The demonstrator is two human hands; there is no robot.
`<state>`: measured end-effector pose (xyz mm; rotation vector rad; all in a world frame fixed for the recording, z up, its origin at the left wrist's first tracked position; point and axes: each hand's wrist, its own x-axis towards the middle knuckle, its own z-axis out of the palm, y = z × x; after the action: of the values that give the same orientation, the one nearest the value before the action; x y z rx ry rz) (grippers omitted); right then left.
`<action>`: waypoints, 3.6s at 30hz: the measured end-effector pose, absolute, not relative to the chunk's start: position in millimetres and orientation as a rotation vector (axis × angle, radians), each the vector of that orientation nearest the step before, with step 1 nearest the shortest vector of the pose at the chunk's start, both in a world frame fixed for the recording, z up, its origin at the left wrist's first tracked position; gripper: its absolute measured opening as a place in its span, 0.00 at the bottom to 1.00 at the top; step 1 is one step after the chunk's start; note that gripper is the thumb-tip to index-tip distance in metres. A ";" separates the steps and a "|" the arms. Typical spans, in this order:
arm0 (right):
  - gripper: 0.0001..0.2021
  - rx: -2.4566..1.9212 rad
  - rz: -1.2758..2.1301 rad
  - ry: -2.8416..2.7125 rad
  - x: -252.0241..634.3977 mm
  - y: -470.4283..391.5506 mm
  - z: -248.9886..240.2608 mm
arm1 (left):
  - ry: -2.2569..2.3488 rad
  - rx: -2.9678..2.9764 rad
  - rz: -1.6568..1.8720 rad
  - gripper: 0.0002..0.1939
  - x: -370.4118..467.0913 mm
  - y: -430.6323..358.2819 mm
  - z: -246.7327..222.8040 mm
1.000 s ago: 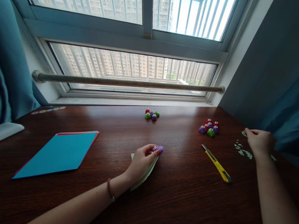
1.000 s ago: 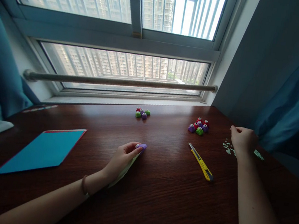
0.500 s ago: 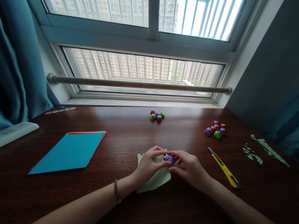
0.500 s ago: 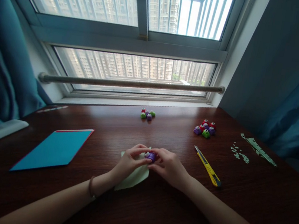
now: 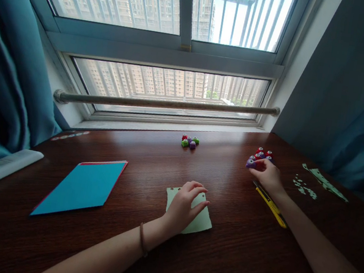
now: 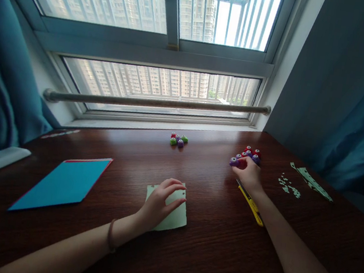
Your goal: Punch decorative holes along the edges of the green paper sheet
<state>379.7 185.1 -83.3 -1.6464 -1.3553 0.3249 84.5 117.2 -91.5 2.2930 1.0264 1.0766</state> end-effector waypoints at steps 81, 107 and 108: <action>0.15 -0.895 1.281 -0.847 268.7 152.5 -99.1 | 1.806 2.486 0.593 0.23 16.3 119.5 -75.6; 0.18 -1.066 1.188 -1.055 264.6 149.3 -106.3 | 1.135 1.281 1.019 0.18 -0.3 121.5 -86.6; 0.18 -1.061 1.196 -1.084 264.6 148.6 -106.0 | 1.103 1.255 1.010 0.18 0.6 120.4 -86.4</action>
<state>264.6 148.6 -106.0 -1.0607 -1.0836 1.1957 0.6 120.4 -86.4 1.2553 1.1032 1.0096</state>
